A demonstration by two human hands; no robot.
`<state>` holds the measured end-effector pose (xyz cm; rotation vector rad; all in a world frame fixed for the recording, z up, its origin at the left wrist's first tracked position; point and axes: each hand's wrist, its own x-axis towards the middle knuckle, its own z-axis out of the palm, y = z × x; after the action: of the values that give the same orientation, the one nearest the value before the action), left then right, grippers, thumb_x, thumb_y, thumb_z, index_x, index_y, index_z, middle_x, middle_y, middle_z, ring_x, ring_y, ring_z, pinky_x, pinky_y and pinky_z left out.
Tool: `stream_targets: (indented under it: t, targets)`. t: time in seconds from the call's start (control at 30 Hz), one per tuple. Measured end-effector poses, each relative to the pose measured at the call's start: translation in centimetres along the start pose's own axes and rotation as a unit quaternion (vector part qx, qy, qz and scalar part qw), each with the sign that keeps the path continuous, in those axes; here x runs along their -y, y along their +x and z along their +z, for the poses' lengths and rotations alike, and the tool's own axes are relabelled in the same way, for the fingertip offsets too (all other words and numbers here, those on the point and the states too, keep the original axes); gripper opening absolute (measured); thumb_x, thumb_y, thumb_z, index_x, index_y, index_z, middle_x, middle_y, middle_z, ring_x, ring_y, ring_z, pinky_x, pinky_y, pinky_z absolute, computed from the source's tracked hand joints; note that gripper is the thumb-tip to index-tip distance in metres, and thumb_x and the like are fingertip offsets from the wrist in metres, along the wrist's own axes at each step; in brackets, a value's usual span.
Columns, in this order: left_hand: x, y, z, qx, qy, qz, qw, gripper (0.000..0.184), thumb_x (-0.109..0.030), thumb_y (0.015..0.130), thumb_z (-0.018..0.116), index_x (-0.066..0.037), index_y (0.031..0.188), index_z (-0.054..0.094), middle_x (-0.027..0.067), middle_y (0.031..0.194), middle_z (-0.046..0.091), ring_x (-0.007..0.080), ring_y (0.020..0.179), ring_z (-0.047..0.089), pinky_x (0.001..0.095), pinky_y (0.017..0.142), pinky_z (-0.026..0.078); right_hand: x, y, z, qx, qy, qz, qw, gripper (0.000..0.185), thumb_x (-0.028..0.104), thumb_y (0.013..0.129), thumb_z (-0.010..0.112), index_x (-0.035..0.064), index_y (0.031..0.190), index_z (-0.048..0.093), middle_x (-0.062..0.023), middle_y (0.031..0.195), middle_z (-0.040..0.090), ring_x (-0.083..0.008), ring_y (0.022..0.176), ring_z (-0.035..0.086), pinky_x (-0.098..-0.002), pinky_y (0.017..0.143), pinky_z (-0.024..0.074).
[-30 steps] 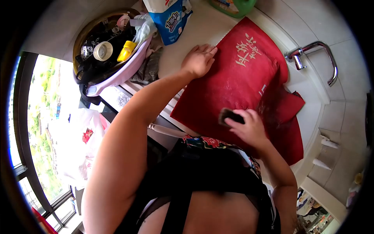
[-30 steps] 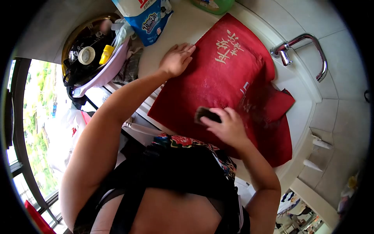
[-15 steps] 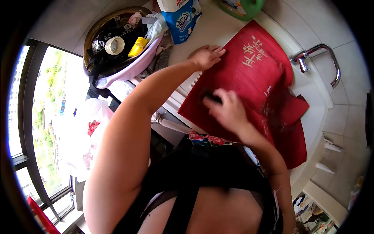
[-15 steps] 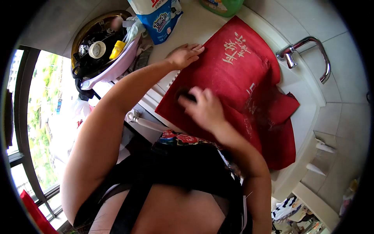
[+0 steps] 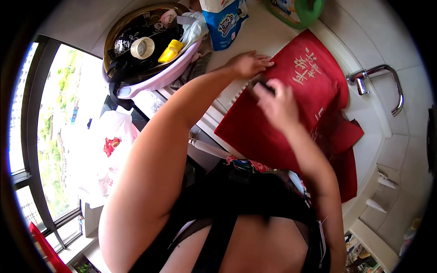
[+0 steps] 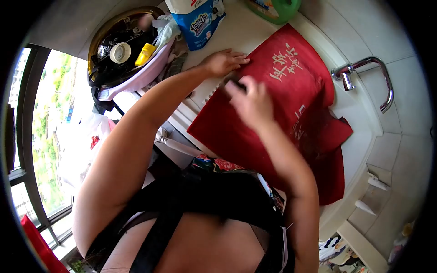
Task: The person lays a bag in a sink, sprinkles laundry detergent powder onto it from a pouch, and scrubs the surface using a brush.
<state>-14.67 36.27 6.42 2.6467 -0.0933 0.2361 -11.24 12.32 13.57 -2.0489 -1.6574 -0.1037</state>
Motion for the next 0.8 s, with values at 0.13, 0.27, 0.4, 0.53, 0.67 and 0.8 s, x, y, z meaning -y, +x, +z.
stream_targets:
  t: [0.13, 0.27, 0.4, 0.53, 0.67, 0.8]
  targets:
    - [-1.4, -0.4, 0.0, -0.046, -0.021, -0.01, 0.999, 0.036, -0.024, 0.095, 0.057, -0.021, 0.13, 0.062, 0.0049, 0.142, 0.054, 0.0226, 0.135, 0.046, 0.0452, 0.115, 0.031, 3.6, -4.7, -1.1, 0.042, 0.014, -0.139, 0.989, 0.046, 0.025, 0.077, 0.075, 0.0373, 0.121, 0.066, -0.0017, 0.122, 0.054, -0.0279, 0.101, 0.054, -0.0375, 0.083, 0.0519]
    - [-2.3, -0.2, 0.1, -0.102, 0.041, -0.021, 0.994, 0.03, -0.024, 0.093, 0.058, -0.015, 0.121, 0.064, 0.0081, 0.133, 0.059, 0.0281, 0.124, 0.053, 0.04, 0.108, 0.038, -1.8, -2.2, -2.4, 0.046, -0.014, -0.054, 0.997, 0.046, 0.024, 0.079, 0.076, 0.0323, 0.123, 0.066, -0.004, 0.123, 0.055, -0.0298, 0.101, 0.054, -0.0408, 0.087, 0.0507]
    - [-3.6, 2.5, -0.5, -0.087, 0.012, -0.117, 0.989, 0.03, -0.024, 0.092, 0.058, -0.013, 0.12, 0.061, 0.008, 0.125, 0.061, 0.0312, 0.117, 0.056, 0.039, 0.104, 0.041, -5.5, 0.1, -1.4, -0.01, 0.005, 0.029, 1.0, 0.044, 0.023, 0.084, 0.073, 0.0279, 0.126, 0.065, -0.008, 0.126, 0.056, -0.0341, 0.105, 0.055, -0.043, 0.09, 0.0495]
    - [-0.9, 4.8, 0.5, -0.055, 0.084, -0.076, 0.992, 0.05, -0.021, 0.094, 0.054, -0.021, 0.143, 0.046, 0.0105, 0.143, 0.051, 0.0292, 0.129, 0.05, 0.0466, 0.116, 0.028, -6.4, 4.2, 0.8, -0.086, -0.077, 0.086, 0.99, 0.041, 0.027, 0.086, 0.071, 0.0295, 0.126, 0.064, -0.0076, 0.127, 0.056, -0.0374, 0.105, 0.055, -0.0454, 0.087, 0.0511]
    - [1.7, 5.3, -0.2, 0.023, 0.017, -0.017, 0.999, 0.042, -0.021, 0.099, 0.049, -0.027, 0.14, 0.051, 0.0042, 0.145, 0.05, 0.0224, 0.137, 0.042, 0.0498, 0.119, 0.022, -2.0, 1.6, 0.9, -0.005, -0.032, 0.036, 0.999, 0.039, 0.029, 0.086, 0.07, 0.0301, 0.124, 0.065, -0.0091, 0.124, 0.053, -0.0378, 0.101, 0.054, -0.0458, 0.082, 0.0521]
    - [1.4, 5.3, 0.0, -0.025, 0.044, -0.005, 0.999, 0.038, -0.021, 0.099, 0.053, -0.028, 0.136, 0.055, -0.001, 0.144, 0.052, 0.021, 0.138, 0.042, 0.0528, 0.116, 0.026, 3.9, -4.5, 0.4, 0.054, 0.004, -0.136, 0.989, 0.05, 0.035, 0.077, 0.075, 0.0394, 0.126, 0.063, -0.0046, 0.126, 0.053, -0.0292, 0.105, 0.053, -0.0397, 0.084, 0.0515]
